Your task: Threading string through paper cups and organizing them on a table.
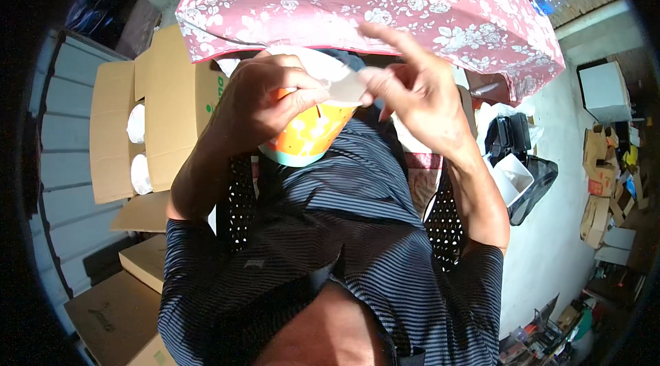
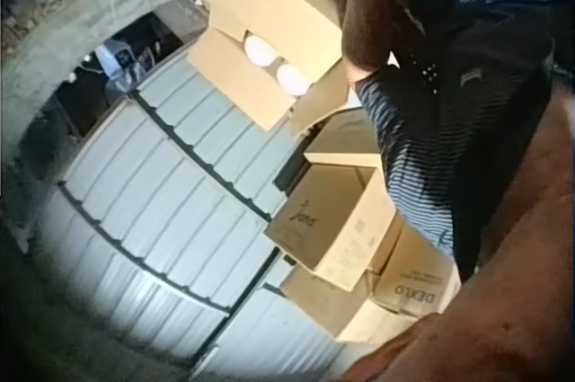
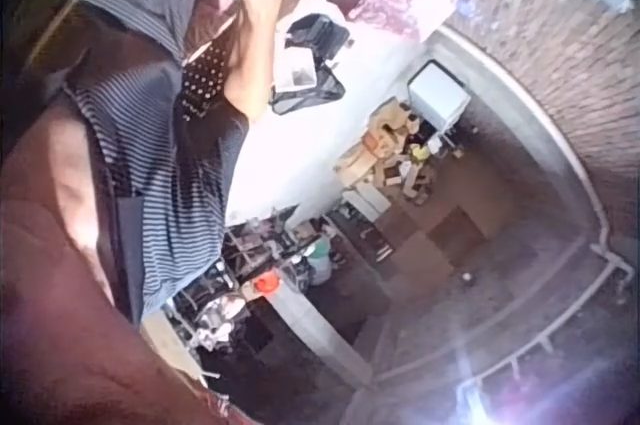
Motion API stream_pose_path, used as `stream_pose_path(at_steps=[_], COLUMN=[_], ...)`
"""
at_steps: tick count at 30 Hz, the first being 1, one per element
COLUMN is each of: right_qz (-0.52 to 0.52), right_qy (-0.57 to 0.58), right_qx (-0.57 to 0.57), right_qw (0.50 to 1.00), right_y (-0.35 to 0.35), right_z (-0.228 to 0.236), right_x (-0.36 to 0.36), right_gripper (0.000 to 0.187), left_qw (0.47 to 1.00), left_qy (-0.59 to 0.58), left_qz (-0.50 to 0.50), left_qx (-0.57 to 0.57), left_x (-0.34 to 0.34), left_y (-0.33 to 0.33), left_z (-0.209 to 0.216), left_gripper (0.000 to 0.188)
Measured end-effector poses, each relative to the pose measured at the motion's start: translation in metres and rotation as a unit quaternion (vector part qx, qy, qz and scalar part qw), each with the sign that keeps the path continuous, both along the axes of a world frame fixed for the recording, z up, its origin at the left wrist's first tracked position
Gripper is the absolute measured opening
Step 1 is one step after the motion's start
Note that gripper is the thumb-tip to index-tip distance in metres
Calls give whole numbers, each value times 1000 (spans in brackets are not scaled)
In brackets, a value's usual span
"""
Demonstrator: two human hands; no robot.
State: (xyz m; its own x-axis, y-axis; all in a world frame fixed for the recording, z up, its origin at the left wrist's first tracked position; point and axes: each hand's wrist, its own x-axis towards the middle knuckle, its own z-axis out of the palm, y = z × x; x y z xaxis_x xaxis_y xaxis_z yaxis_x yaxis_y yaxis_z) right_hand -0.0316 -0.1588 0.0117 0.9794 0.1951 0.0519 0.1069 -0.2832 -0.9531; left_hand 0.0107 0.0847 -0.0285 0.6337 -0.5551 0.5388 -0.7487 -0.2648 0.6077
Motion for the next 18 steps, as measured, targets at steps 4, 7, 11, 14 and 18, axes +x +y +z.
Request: stream_pose_path(at_steps=[4,7,11,14,18], right_qz=[118,131,107,111,156], right_qy=[69,86,-21,-46,86], right_qx=[-19,-5,-20,7,22], right_qw=[990,988,994,993,984], right_y=[15,13,10,2,-8], right_z=[6,-13,-16,-16,-3], right_x=[-2,9,11,13,11], right_gripper=[51,41,16,12,15], left_qw=[999,998,998,998,999], left_qy=[22,55,61,57,28], left_qz=[-21,-11,-28,-21,-23], left_qx=[7,22,-18,-10,12], left_x=[2,3,4,1,2], left_y=[-5,-4,-1,1,5], left_z=[1,1,1,1,2], left_gripper=[11,11,6,7,5])
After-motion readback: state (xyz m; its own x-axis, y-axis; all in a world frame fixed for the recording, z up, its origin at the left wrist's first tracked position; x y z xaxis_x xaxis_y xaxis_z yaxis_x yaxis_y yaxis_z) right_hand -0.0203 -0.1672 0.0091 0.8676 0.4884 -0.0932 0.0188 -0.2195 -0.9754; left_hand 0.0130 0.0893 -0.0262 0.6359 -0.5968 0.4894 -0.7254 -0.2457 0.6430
